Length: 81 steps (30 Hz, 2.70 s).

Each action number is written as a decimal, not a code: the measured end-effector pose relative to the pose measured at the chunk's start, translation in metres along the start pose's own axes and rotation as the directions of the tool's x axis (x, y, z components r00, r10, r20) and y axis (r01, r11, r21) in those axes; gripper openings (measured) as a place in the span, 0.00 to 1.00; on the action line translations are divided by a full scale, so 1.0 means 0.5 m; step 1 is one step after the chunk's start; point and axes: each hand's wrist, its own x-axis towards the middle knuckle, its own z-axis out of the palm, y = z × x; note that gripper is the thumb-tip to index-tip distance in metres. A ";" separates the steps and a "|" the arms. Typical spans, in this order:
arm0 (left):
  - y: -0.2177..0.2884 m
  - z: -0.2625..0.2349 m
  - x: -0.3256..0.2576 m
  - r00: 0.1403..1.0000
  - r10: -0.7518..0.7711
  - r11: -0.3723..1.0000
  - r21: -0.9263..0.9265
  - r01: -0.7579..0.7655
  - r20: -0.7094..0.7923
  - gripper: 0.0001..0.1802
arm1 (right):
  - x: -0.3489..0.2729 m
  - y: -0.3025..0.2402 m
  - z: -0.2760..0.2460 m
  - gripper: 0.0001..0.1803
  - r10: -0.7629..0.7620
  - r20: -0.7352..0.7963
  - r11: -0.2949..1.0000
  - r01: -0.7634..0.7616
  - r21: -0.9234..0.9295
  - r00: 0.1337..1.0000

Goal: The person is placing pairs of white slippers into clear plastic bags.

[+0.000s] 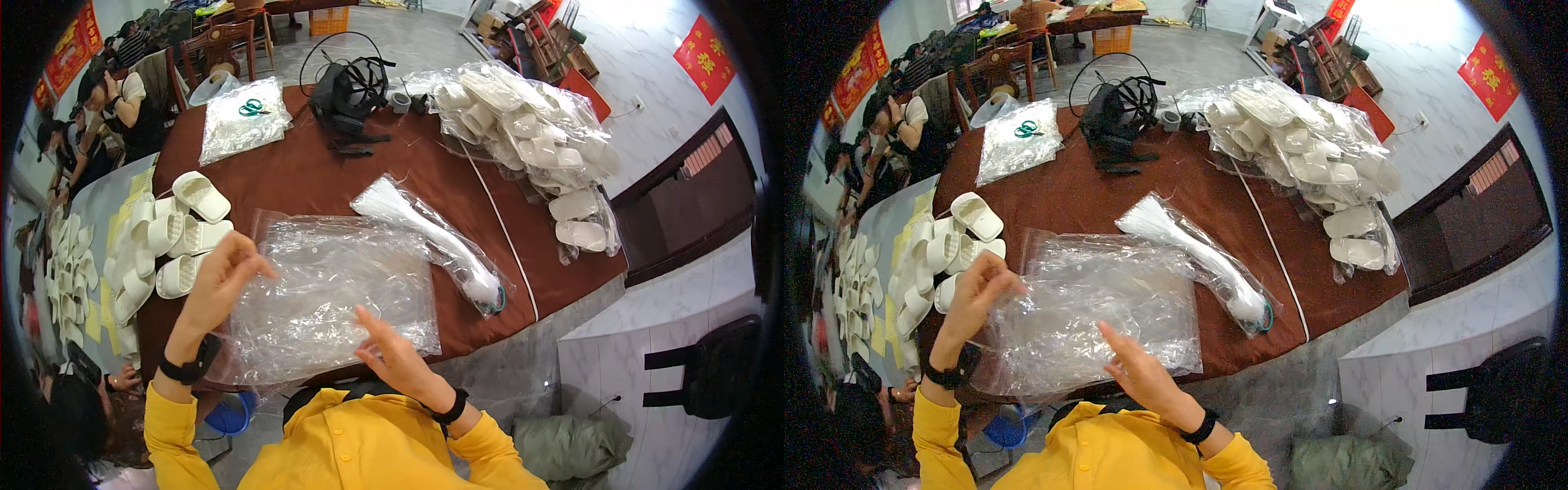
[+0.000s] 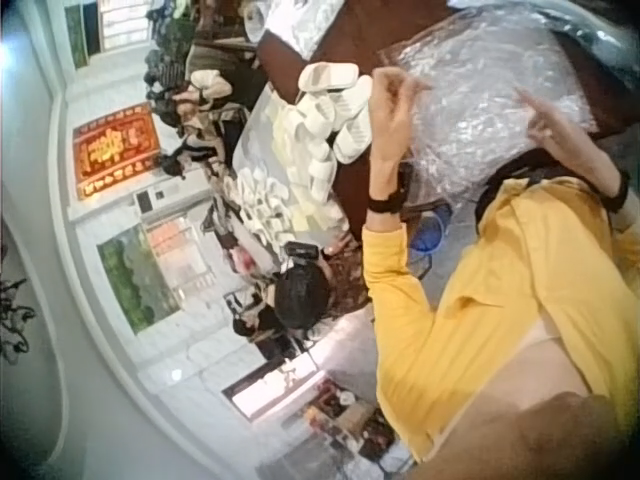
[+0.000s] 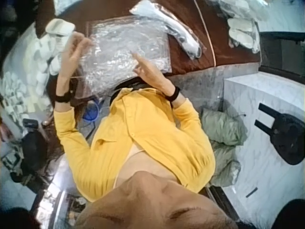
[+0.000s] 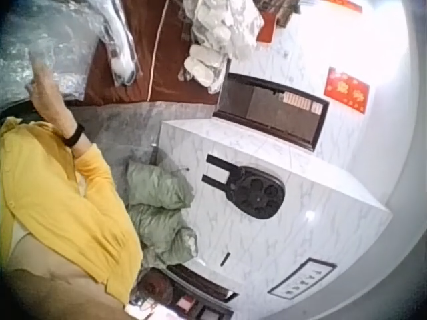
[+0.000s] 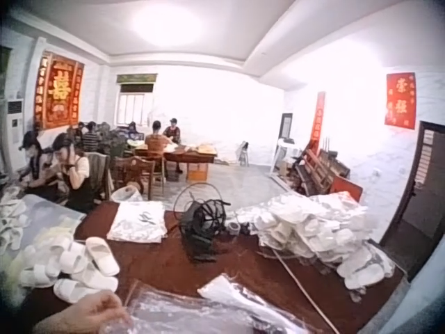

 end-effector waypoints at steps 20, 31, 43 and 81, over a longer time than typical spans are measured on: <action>-0.261 -0.032 0.179 0.865 -0.394 0.901 0.316 0.297 0.311 0.16 | -0.011 0.089 0.043 0.39 0.392 0.574 0.474 -0.693 0.543 0.719; -0.256 0.105 0.206 0.835 -0.172 0.630 0.710 -0.315 0.522 0.26 | 0.024 0.191 0.131 0.18 0.377 0.315 0.917 -0.399 0.003 0.871; -0.158 -0.009 0.172 0.913 -0.062 0.907 0.405 -0.117 0.402 0.11 | 0.006 0.131 0.064 0.20 0.323 0.013 0.936 -0.318 -0.152 0.946; 0.020 -0.049 0.249 0.917 0.123 0.788 0.525 -0.322 0.379 0.11 | 0.005 0.011 -0.004 0.33 -0.118 0.223 0.983 0.081 0.167 0.968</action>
